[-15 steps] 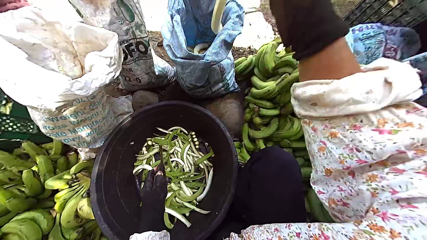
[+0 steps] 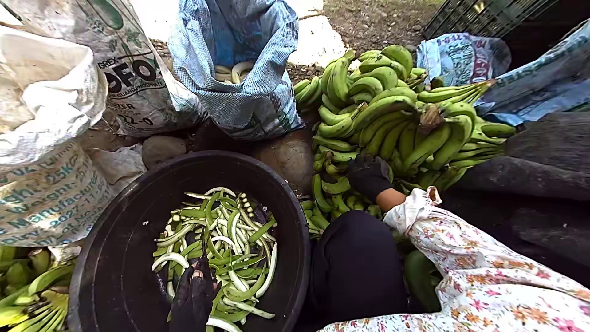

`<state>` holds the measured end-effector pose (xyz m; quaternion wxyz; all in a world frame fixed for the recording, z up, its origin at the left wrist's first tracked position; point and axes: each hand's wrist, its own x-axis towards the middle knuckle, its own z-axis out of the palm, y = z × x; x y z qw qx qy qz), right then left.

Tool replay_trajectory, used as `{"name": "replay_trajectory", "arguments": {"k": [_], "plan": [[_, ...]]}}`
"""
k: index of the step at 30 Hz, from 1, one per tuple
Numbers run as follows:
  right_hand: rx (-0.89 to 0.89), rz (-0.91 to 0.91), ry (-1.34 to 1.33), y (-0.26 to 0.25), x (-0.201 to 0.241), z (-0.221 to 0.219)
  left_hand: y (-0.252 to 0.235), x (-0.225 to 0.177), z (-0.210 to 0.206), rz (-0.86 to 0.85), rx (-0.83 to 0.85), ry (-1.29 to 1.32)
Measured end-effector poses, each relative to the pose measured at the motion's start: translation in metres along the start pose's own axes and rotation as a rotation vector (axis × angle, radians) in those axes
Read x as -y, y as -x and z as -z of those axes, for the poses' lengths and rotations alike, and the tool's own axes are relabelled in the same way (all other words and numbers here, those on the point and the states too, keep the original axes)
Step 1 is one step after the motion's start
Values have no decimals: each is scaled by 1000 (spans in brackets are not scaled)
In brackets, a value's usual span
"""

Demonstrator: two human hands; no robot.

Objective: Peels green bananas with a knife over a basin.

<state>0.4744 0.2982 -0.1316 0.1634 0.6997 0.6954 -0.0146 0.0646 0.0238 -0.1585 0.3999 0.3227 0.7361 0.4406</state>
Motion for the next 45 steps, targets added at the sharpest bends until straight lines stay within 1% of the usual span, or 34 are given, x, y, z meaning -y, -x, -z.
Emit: {"name": "replay_trajectory", "arguments": {"k": [2,5,10,14,17,22,27,31,33,35,37,39,41,43,45], "plan": [[19,-104,-28,0,-7,2,1,-4,-1,7,10,-6],[2,-177,-61,0,-11,-10,2,-5,-3,37,14,-6],[-51,-354,-190,-9,8,-38,8,-8,-6,60,19,8],[-65,-425,-226,-9,18,-39,12,-6,-4,48,35,11],[-53,-413,-257,-3,22,-29,13,-6,-3,52,29,13],[-68,-389,-296,-1,23,-31,12,-3,-4,22,41,11],[-86,-372,-308,12,20,-44,14,-8,-5,62,50,-31],[-55,-395,-351,13,26,-36,15,-7,-5,66,65,-32],[-38,-398,-310,6,30,-41,13,-3,-4,60,89,-60],[-61,-413,-283,-1,35,-49,11,3,-2,63,115,-114],[-79,-431,-293,-3,37,-45,7,4,-1,60,133,-181],[-89,-432,-331,7,35,-34,7,3,0,81,163,-205],[-120,-406,-393,19,30,-27,7,4,-1,98,170,-164],[-173,-385,-476,28,25,-19,8,3,-1,91,150,-114],[-230,-321,-602,39,18,-3,9,3,-2,74,130,-64]]}}
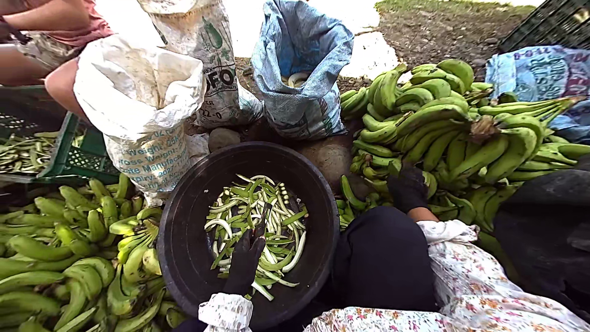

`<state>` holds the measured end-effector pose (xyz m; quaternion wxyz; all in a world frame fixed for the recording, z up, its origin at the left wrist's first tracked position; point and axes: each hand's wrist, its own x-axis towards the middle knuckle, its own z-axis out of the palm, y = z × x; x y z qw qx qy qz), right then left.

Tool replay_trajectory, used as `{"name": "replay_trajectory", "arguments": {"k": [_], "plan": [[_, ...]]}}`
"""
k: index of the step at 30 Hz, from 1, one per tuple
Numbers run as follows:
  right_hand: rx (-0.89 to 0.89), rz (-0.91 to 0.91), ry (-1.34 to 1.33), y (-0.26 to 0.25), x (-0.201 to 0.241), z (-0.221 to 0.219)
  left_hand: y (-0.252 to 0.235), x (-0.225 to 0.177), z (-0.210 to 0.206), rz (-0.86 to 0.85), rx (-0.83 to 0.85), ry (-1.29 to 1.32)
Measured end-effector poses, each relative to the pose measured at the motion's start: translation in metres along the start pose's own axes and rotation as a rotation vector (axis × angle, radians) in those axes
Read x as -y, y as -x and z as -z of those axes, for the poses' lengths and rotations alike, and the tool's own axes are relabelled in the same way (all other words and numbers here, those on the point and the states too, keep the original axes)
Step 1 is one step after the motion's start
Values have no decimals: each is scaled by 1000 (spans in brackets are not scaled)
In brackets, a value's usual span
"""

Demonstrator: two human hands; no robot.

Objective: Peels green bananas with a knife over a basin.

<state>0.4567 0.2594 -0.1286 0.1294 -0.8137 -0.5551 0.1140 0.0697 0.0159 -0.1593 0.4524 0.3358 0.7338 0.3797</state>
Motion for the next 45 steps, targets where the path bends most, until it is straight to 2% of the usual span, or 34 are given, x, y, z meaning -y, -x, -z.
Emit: {"name": "replay_trajectory", "arguments": {"k": [5,7,9,11,14,18,23,32,35,36,38,41,45], "plan": [[-108,253,-601,16,27,81,3,-5,-8,-115,3,93],[-56,341,-890,32,51,103,5,-8,-13,-163,32,105],[121,323,-1210,51,78,95,8,-11,-16,-216,95,76],[380,201,-1535,69,110,66,8,-13,-20,-312,94,26],[544,-19,-1739,113,152,15,11,-10,-24,-431,-1,-43],[616,-179,-1713,164,181,-48,19,-16,-23,-431,-169,-171],[656,-280,-1725,193,195,-83,19,-21,-21,-403,-178,-247],[667,-316,-1740,195,199,-92,13,-20,-20,-418,-196,-286],[788,-361,-1804,196,196,-90,-3,-9,-7,-222,-156,-237],[844,-357,-1819,195,195,-88,-8,-5,-1,-154,-134,-230],[920,-310,-1775,189,193,-84,-11,-7,5,-132,-77,-215],[932,-185,-1690,179,190,-88,0,-30,16,-221,61,-267],[942,-88,-1573,168,189,-88,15,-60,28,-303,107,-474]]}}
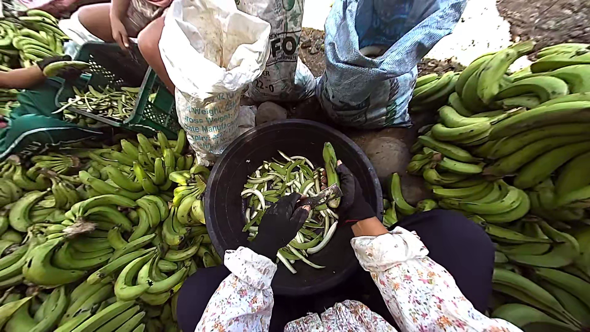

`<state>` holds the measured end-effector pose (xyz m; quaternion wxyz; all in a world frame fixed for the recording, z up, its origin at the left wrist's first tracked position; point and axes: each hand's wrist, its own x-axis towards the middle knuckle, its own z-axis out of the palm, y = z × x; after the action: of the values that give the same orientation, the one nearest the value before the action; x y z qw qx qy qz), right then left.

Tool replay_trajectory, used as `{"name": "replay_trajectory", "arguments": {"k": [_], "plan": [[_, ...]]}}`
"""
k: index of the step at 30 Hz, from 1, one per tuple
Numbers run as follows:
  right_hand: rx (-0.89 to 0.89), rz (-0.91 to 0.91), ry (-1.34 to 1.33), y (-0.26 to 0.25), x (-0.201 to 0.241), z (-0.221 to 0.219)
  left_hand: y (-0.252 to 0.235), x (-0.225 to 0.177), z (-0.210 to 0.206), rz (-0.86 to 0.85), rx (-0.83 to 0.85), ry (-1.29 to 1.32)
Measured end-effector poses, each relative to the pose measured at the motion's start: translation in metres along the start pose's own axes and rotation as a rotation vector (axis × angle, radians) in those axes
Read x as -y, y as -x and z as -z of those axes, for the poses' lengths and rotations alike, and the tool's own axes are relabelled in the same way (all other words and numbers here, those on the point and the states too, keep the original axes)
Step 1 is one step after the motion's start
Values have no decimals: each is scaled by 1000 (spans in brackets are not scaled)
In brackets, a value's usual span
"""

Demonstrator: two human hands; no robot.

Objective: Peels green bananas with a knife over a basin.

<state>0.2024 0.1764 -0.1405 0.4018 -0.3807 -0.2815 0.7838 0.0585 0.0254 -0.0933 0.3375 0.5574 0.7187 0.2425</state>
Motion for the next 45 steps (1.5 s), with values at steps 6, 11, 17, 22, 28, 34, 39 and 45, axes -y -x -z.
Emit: {"name": "replay_trajectory", "arguments": {"k": [6,11,17,22,28,34,39,45], "plan": [[123,7,142,-1,1,-4,3,0,2,25,8,-10],[171,-118,116,13,-19,-9,-7,23,-15,50,-192,-98],[157,-494,76,52,-63,-22,-24,43,3,311,-556,-217],[174,-423,-11,36,-64,-29,-4,39,2,205,-429,51],[27,149,242,3,-58,-16,7,25,-11,199,-194,6],[-361,444,694,-2,-34,-14,11,12,-23,128,-202,-57],[-430,491,746,4,-22,-24,10,11,-23,164,-179,-31],[73,9,219,10,-48,-14,17,-6,-4,91,-479,-181]]}}
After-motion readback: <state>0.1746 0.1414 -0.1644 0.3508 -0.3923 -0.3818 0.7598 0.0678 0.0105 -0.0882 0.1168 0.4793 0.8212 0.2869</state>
